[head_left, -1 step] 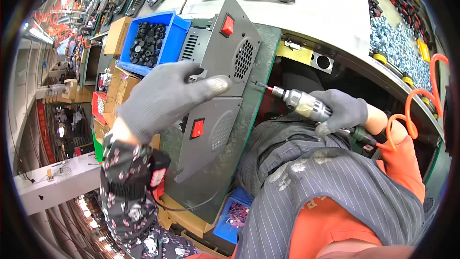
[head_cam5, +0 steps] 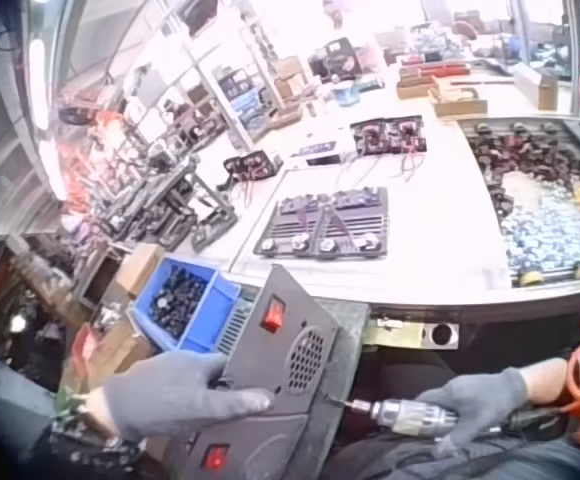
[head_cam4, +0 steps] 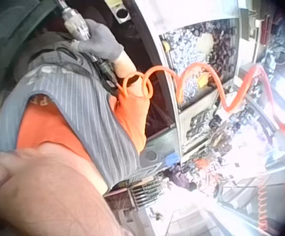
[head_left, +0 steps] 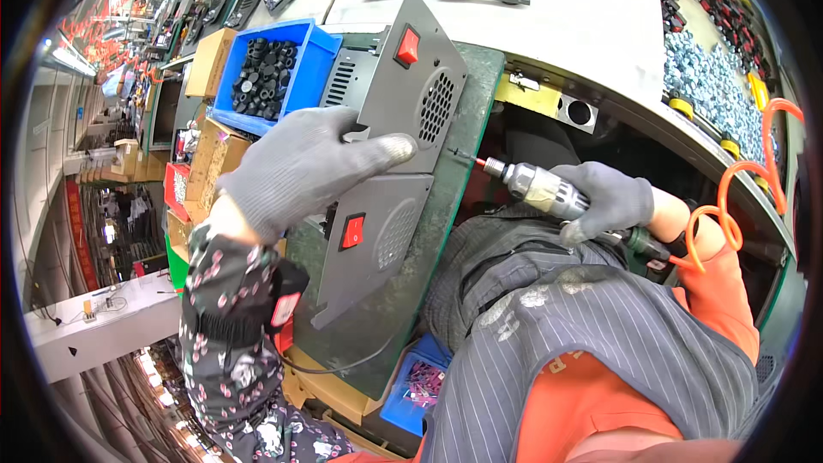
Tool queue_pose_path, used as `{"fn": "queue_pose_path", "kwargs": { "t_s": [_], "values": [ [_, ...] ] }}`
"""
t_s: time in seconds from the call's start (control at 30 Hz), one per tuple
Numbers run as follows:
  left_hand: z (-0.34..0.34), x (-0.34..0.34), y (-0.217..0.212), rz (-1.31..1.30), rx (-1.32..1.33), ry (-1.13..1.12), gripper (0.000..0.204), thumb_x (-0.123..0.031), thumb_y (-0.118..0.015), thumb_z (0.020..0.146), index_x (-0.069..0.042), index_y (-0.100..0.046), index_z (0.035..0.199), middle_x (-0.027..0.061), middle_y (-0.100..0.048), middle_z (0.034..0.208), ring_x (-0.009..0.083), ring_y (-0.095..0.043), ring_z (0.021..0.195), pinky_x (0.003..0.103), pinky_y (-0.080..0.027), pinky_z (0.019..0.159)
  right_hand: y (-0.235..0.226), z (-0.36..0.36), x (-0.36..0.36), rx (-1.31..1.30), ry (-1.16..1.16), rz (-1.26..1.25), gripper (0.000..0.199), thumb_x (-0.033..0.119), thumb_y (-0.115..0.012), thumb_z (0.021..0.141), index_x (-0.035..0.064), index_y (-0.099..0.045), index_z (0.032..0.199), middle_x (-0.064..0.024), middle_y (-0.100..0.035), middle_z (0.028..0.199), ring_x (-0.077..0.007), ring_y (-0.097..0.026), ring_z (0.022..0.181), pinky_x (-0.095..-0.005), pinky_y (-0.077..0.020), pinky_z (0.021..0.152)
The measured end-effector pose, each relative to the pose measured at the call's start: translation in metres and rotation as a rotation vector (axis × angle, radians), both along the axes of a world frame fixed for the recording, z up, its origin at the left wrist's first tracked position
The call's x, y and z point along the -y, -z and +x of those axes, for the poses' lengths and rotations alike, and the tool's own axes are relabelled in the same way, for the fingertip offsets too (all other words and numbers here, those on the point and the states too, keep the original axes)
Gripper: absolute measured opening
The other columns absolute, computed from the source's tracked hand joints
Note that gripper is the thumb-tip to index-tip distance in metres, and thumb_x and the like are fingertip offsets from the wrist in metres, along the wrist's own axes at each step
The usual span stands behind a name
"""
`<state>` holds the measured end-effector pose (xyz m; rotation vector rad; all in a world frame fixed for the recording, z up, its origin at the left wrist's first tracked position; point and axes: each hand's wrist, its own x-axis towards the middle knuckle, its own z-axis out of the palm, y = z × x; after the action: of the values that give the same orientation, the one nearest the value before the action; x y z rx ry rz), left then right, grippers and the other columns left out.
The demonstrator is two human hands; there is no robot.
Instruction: Assembling metal housings for inverters, installing cooling fans, and securing components using a pneumatic screwdriver.
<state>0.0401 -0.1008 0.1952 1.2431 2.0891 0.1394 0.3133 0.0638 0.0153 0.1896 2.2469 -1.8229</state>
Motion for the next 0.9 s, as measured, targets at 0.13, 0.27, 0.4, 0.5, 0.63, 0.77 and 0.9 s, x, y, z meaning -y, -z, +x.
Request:
{"fn": "queue_pose_path", "kwargs": {
  "t_s": [0.13, 0.27, 0.4, 0.5, 0.63, 0.77, 0.9],
  "values": [
    [-0.007, -0.009, 0.013, -0.198, 0.156, -0.149, 0.040, -0.033, -0.059, 0.089, 0.002, -0.064, 0.107, 0.0173, -0.068, 0.088, 0.0266, -0.066, 0.075, 0.036, -0.051, 0.071, 0.014, -0.011, 0.003, 0.034, -0.034, -0.013, 0.063, 0.027, -0.080, 0.068, -0.0021, -0.056, 0.118, -0.0148, -0.066, 0.089, -0.0238, -0.065, 0.081, -0.0348, -0.0513, 0.074],
    [-0.011, -0.006, 0.016, -0.152, 0.150, -0.095, 0.037, -0.026, -0.058, 0.087, 0.003, -0.063, 0.109, 0.0180, -0.068, 0.090, 0.0290, -0.066, 0.075, 0.037, -0.052, 0.071, 0.018, -0.023, 0.002, -0.019, -0.023, -0.014, 0.059, 0.028, -0.080, 0.069, -0.0007, -0.057, 0.116, -0.0144, -0.066, 0.085, -0.0250, -0.065, 0.078, -0.0346, -0.0515, 0.071],
    [-0.011, -0.005, 0.019, -0.043, 0.173, -0.011, 0.036, -0.024, -0.059, 0.087, 0.004, -0.062, 0.109, 0.0177, -0.068, 0.090, 0.0268, -0.065, 0.076, 0.037, -0.052, 0.071, 0.016, -0.030, 0.000, 0.067, -0.050, -0.003, 0.060, 0.030, -0.081, 0.069, -0.0013, -0.057, 0.114, -0.0138, -0.066, 0.087, -0.0224, -0.065, 0.079, -0.0333, -0.0511, 0.072],
    [-0.010, -0.005, 0.020, -0.105, 0.265, -0.146, 0.037, -0.024, -0.058, 0.088, 0.003, -0.062, 0.111, 0.0147, -0.068, 0.092, 0.0238, -0.064, 0.078, 0.036, -0.051, 0.072, 0.013, -0.035, 0.000, 0.023, -0.048, -0.046, 0.061, 0.031, -0.082, 0.069, -0.0026, -0.057, 0.114, -0.0142, -0.066, 0.086, -0.0231, -0.066, 0.080, -0.0341, -0.0512, 0.072],
    [-0.012, 0.008, 0.019, 0.022, 0.410, -0.338, 0.038, -0.028, -0.056, 0.091, 0.000, -0.062, 0.117, 0.0049, -0.064, 0.090, 0.0148, -0.059, 0.073, 0.030, -0.049, 0.067, 0.006, -0.029, -0.001, -0.021, -0.053, 0.082, 0.062, 0.033, -0.082, 0.069, -0.0023, -0.057, 0.115, -0.0148, -0.066, 0.086, -0.0255, -0.066, 0.081, -0.0366, -0.0517, 0.073],
    [-0.034, 0.030, 0.020, 0.379, 0.885, -0.851, 0.040, -0.024, -0.052, 0.097, 0.001, -0.051, 0.127, -0.0019, -0.047, 0.078, 0.0061, -0.042, 0.063, 0.019, -0.039, 0.054, -0.008, -0.011, -0.002, 0.036, -0.048, 0.043, 0.063, 0.036, -0.081, 0.069, -0.0013, -0.058, 0.114, -0.0145, -0.066, 0.086, -0.0246, -0.066, 0.080, -0.0362, -0.0523, 0.072],
    [-0.042, 0.055, 0.041, 0.497, 1.026, -0.987, 0.033, -0.016, -0.048, 0.099, 0.002, -0.051, 0.127, 0.0024, -0.058, 0.091, 0.0048, -0.044, 0.062, 0.015, -0.034, 0.044, -0.028, 0.001, -0.001, -0.049, -0.007, 0.039, 0.068, 0.035, -0.083, 0.065, -0.0010, -0.058, 0.116, -0.0113, -0.066, 0.089, -0.0216, -0.065, 0.079, -0.0339, -0.0527, 0.073]
  ]
}}
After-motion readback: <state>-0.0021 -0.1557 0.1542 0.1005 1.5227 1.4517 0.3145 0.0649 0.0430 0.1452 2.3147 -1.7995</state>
